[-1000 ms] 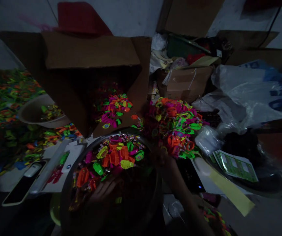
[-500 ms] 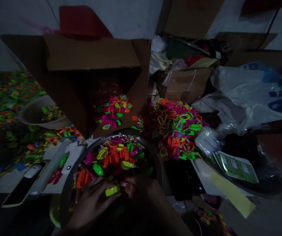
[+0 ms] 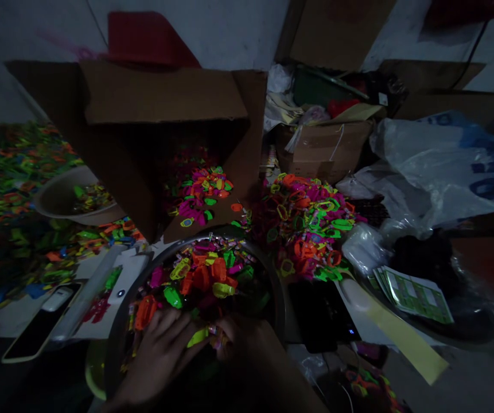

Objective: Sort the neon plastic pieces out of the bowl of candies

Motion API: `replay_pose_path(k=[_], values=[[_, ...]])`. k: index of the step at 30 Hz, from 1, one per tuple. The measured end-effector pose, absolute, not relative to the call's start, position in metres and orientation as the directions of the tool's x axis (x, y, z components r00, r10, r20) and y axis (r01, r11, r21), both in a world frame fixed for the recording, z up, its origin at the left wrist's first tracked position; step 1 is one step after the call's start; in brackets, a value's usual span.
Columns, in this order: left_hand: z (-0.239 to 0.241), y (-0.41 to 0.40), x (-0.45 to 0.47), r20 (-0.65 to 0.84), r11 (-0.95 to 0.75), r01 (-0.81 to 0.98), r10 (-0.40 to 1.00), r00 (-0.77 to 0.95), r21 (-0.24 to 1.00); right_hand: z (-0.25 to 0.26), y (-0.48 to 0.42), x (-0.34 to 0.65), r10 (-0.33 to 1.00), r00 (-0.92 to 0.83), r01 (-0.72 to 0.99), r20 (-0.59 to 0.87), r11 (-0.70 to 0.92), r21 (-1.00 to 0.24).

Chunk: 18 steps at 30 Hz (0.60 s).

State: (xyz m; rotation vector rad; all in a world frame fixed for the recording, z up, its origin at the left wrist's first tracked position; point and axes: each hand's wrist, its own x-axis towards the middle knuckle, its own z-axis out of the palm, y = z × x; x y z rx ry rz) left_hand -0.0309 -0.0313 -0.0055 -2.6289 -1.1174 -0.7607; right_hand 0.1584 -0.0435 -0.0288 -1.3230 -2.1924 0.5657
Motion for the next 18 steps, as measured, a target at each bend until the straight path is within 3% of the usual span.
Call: replay_pose_path(k=[4,9,18], values=[[-0.010,-0.032,-0.034,0.552,-0.727,0.685,0.557,0.620,-0.036,-0.010,-0.045,0.159,0.905,-0.399,0.718,0.149,0.409,-0.563],[-0.013,-0.029,-0.040,0.535,-0.769,0.632,0.496,0.683,-0.094,0.007,-0.047,0.162,0.854,-0.501,0.715,0.137,0.498,-0.490],[-0.021,-0.023,-0.032,0.569,-0.818,0.564,0.519,0.638,0.114,0.002,-0.042,0.167,0.816,-0.578,0.744,0.010,0.531,-0.406]])
